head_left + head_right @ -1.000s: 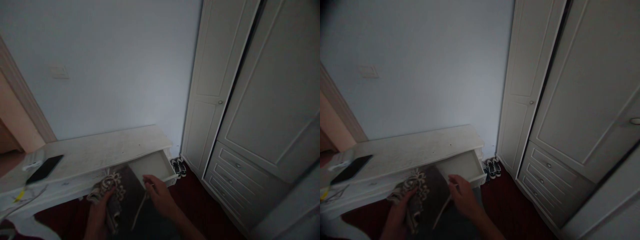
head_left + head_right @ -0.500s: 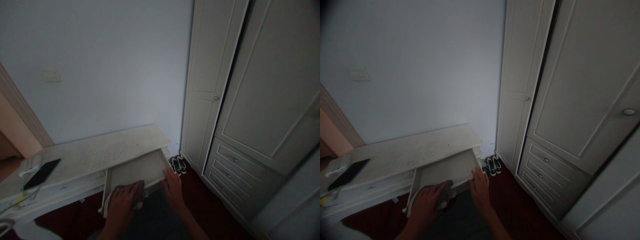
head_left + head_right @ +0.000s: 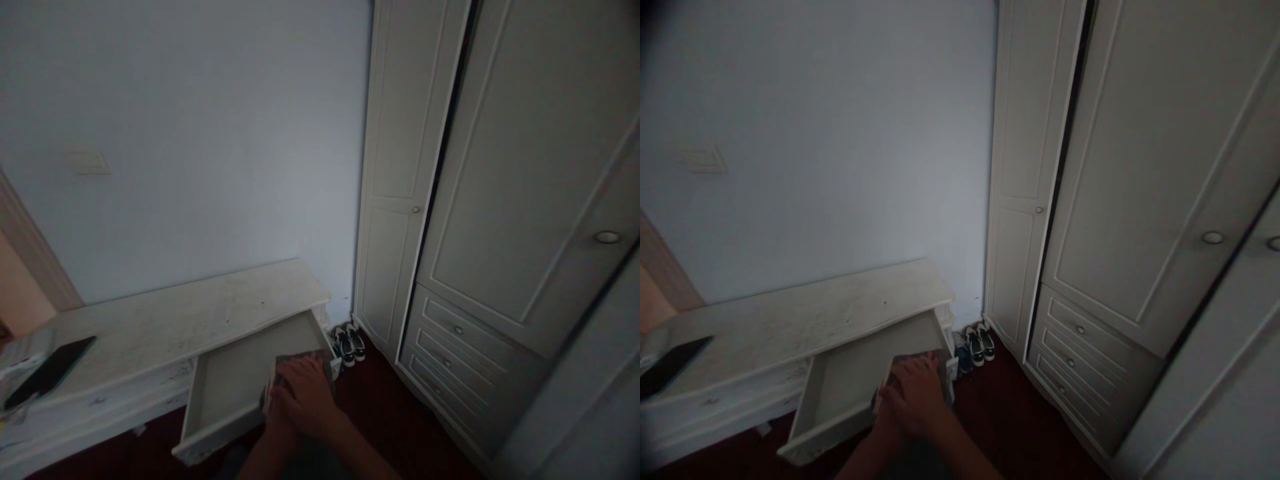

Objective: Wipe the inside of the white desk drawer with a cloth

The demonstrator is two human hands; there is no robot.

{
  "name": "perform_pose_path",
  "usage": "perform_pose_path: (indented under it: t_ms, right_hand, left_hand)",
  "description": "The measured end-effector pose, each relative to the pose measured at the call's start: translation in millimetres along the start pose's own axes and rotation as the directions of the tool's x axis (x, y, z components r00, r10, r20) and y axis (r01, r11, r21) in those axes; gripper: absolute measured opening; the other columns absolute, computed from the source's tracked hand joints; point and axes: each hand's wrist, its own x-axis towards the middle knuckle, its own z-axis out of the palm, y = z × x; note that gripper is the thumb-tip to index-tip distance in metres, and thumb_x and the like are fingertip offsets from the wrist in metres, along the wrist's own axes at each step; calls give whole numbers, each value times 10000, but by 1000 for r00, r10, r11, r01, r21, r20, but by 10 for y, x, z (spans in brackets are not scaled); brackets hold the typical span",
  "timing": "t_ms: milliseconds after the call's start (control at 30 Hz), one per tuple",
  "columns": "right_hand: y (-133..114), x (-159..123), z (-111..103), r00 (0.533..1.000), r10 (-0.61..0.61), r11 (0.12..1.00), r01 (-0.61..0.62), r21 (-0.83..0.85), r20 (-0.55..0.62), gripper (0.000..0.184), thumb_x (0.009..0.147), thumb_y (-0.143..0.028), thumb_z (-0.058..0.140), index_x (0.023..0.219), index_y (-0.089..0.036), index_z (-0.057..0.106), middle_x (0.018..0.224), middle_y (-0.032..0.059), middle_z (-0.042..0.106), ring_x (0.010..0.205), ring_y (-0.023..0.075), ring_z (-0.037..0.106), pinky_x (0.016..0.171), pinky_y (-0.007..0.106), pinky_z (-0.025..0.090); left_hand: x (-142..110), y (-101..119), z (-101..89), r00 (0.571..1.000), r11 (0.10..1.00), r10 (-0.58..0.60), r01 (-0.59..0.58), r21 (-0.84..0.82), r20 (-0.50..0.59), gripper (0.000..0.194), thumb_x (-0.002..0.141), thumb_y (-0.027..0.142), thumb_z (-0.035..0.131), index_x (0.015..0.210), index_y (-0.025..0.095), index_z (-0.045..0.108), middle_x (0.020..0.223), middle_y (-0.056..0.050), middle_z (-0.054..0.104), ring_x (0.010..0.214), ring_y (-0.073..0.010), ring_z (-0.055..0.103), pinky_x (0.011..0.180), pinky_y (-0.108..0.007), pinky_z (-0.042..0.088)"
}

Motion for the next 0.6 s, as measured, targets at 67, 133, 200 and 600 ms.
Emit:
perform_pose_path:
  t_ms: [67,133,200,600]
  right_hand:
    - [117,46,-2,1000,25,998,-26,-57,-6,326,1024,-424,591,1270,-240,699,1276,75,728,1227,264,612,1153,455,334]
    - [221,29,13,999,38,994,-40,-99,-19,326,1035,-422,564,1265,-231,693,1237,76,731,1189,257,614,1123,439,352]
    - [281,-8,51,999,27,986,-31,-167,-25,385,1018,-486,571,1287,-231,674,1231,90,716,1185,280,595,1115,467,352]
    - [624,210,-13,916,-215,861,341,-377,339,555,753,-290,761,1283,-242,602,1233,127,646,1117,314,598,911,439,479]
  left_hand:
    - [-131,-105,-160,990,982,72,-91,164,118,639,839,334,704,1471,319,607,1593,-98,524,1538,-445,311,1300,-655,140]
    - [-289,-232,-392,942,937,156,-237,258,299,697,804,367,754,1481,381,586,1634,-61,473,1545,-426,317,1300,-632,193]
    - [-426,-344,-663,943,937,166,-242,253,287,558,895,453,665,1448,416,608,1619,-36,497,1509,-372,404,1270,-563,316]
    - [-564,-728,-1325,972,875,-195,113,471,128,532,913,593,543,1298,270,715,1362,-116,715,1264,-327,642,1100,-431,444]
